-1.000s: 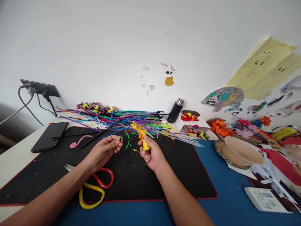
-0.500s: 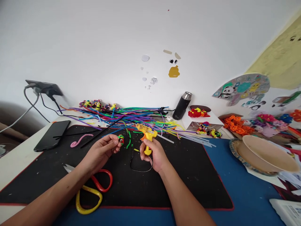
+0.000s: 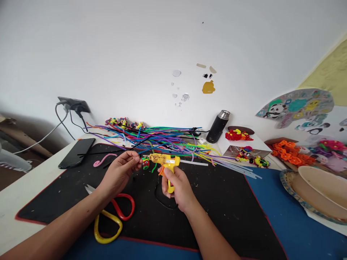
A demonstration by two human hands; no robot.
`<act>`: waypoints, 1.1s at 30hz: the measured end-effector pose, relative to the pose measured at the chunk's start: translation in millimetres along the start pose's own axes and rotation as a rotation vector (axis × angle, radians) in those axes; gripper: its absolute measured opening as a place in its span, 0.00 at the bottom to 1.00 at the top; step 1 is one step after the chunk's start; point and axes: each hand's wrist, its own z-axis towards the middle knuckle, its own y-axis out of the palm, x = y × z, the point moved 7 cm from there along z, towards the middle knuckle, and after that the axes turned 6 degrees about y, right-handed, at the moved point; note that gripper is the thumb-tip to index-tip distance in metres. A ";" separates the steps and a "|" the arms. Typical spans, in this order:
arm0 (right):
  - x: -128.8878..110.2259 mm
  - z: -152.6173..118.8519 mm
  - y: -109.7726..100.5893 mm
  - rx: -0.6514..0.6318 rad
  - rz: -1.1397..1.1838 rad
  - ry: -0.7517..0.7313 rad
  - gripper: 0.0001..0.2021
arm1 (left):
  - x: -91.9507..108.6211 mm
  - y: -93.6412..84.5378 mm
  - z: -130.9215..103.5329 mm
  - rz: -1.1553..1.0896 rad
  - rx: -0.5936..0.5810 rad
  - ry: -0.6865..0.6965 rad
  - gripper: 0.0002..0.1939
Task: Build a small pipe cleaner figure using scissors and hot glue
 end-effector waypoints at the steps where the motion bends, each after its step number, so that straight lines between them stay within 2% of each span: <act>1: 0.5 -0.2 0.2 0.011 -0.035 -0.008 0.24 | 1.2 -0.2 0.4 0.002 0.004 0.014 0.23; 9: -1.8 -5.8 0.3 0.159 -0.251 -0.043 0.29 | -2.0 3.2 -2.1 0.007 -0.013 0.016 0.24; 15: -1.8 -7.1 -4.1 0.229 -0.312 -0.061 0.30 | -4.5 3.7 -3.0 0.000 -0.033 0.008 0.23; 33: -5.3 -10.2 -3.3 0.266 -0.413 -0.093 0.32 | -4.1 6.0 -4.0 -0.009 -0.055 -0.005 0.22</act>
